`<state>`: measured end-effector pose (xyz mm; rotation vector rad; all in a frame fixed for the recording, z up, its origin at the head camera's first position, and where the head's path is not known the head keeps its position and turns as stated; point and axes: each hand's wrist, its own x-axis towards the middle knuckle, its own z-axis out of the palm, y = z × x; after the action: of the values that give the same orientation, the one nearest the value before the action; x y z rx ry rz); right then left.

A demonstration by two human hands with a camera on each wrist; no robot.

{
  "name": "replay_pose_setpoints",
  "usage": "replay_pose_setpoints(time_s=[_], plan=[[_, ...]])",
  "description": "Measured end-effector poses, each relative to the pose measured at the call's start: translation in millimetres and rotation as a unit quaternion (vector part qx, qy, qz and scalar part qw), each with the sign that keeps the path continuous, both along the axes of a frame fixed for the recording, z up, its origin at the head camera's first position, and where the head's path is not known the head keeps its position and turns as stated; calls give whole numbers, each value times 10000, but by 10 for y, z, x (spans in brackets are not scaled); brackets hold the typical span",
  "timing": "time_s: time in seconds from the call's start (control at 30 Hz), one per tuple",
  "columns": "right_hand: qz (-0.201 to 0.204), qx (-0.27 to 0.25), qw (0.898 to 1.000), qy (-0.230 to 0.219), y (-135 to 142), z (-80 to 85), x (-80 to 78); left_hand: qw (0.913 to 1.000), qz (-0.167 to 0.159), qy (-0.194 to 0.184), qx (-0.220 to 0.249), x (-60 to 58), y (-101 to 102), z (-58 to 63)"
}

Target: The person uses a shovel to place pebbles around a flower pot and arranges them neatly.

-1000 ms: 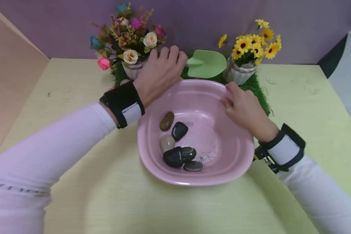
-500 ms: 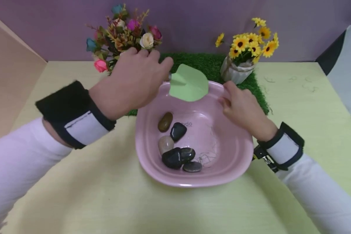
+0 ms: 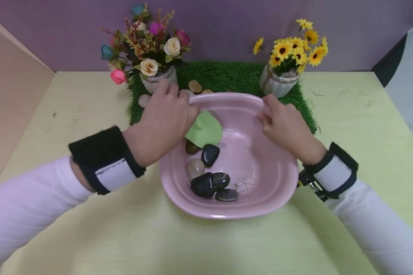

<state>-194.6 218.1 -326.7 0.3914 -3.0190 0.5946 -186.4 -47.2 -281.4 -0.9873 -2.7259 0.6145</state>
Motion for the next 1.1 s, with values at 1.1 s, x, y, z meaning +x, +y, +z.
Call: replay_pose_setpoints(time_s=[1.1], plan=[[-123, 86, 9999, -1, -10, 2, -21, 9424, -3027, -520, 1324, -270, -81, -489]])
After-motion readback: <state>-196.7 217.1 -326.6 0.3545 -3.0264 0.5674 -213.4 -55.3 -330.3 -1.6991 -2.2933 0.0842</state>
